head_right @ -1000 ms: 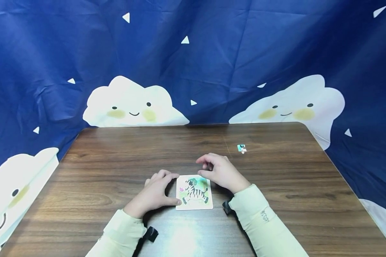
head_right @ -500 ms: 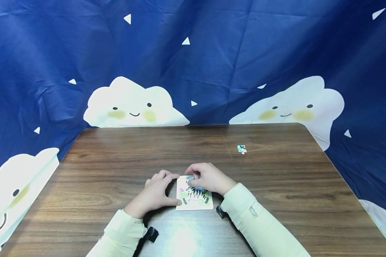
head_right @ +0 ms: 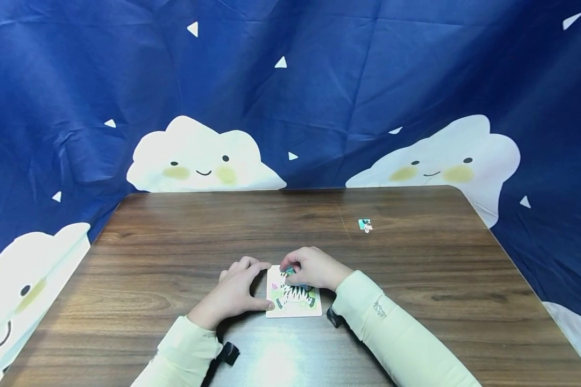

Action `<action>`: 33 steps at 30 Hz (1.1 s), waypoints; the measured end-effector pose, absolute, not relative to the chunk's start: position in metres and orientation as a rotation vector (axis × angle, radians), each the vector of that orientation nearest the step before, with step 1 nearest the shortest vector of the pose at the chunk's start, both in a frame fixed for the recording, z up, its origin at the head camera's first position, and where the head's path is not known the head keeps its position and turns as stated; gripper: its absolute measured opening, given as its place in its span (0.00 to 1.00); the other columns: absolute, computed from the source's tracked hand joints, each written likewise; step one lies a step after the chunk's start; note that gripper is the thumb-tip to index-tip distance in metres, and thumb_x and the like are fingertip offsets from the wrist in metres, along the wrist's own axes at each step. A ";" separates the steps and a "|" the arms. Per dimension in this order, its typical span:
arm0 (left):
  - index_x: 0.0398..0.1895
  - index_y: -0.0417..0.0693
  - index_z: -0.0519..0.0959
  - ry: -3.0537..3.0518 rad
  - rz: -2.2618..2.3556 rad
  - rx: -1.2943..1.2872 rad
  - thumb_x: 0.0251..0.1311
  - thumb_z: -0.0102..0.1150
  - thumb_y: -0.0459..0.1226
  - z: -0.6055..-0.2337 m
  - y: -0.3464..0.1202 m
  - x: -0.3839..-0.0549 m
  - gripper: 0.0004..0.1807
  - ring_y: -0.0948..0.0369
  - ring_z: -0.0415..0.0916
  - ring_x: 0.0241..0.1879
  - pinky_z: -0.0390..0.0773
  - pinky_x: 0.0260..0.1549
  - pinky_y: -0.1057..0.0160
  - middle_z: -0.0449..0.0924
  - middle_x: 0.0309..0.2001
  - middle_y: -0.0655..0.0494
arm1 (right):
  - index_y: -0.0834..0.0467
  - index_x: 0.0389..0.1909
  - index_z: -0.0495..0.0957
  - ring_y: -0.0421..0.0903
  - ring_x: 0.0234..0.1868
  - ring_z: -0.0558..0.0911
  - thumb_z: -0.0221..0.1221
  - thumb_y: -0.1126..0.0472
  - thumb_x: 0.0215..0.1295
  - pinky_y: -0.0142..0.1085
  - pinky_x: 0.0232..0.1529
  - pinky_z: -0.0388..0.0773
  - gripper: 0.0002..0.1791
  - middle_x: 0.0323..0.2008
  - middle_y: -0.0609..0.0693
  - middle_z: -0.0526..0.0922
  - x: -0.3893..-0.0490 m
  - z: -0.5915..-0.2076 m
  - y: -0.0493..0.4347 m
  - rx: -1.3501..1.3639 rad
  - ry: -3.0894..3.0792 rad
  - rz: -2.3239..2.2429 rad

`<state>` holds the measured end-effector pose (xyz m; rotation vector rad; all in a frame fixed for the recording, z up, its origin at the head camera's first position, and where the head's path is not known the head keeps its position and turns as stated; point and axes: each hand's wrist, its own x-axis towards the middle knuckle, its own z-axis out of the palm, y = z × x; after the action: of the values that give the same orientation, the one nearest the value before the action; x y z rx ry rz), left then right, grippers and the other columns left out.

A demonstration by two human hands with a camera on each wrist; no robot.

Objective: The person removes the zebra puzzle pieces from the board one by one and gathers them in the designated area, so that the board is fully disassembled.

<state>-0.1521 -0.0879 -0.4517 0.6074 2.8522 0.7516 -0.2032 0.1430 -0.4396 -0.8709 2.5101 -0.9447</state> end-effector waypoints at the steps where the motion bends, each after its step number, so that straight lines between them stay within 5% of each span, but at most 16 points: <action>1: 0.67 0.53 0.74 2.853 0.753 0.608 0.41 0.77 0.57 -0.452 -0.088 -0.152 0.47 0.54 0.67 0.52 0.60 0.41 0.53 0.71 0.56 0.53 | 0.52 0.40 0.86 0.35 0.24 0.69 0.68 0.61 0.57 0.30 0.29 0.66 0.10 0.21 0.39 0.71 -0.203 -0.440 0.143 -0.874 2.518 -0.932; 17: 0.67 0.53 0.74 2.865 0.750 0.604 0.40 0.77 0.57 -0.455 -0.090 -0.152 0.47 0.54 0.67 0.52 0.61 0.41 0.53 0.72 0.57 0.53 | 0.51 0.35 0.83 0.37 0.30 0.70 0.69 0.63 0.52 0.32 0.34 0.68 0.09 0.28 0.44 0.73 -0.204 -0.438 0.135 -0.920 2.577 -0.832; 25: 0.67 0.53 0.74 2.860 0.748 0.609 0.41 0.77 0.58 -0.455 -0.089 -0.152 0.47 0.54 0.67 0.52 0.60 0.41 0.53 0.72 0.57 0.53 | 0.48 0.34 0.81 0.40 0.38 0.72 0.70 0.61 0.52 0.44 0.48 0.62 0.10 0.35 0.42 0.73 -0.200 -0.435 0.135 -0.935 2.624 -0.779; 33: 0.67 0.53 0.73 2.861 0.737 0.610 0.41 0.77 0.58 -0.453 -0.088 -0.153 0.47 0.54 0.67 0.52 0.61 0.41 0.52 0.71 0.57 0.53 | 0.49 0.38 0.83 0.41 0.41 0.76 0.70 0.61 0.55 0.44 0.49 0.61 0.10 0.38 0.41 0.77 -0.195 -0.433 0.139 -0.954 2.664 -0.782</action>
<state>-0.1526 -0.0880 -0.4533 0.6102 2.8608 0.7365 -0.1948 0.1385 -0.4335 -0.9541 2.6645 -0.7819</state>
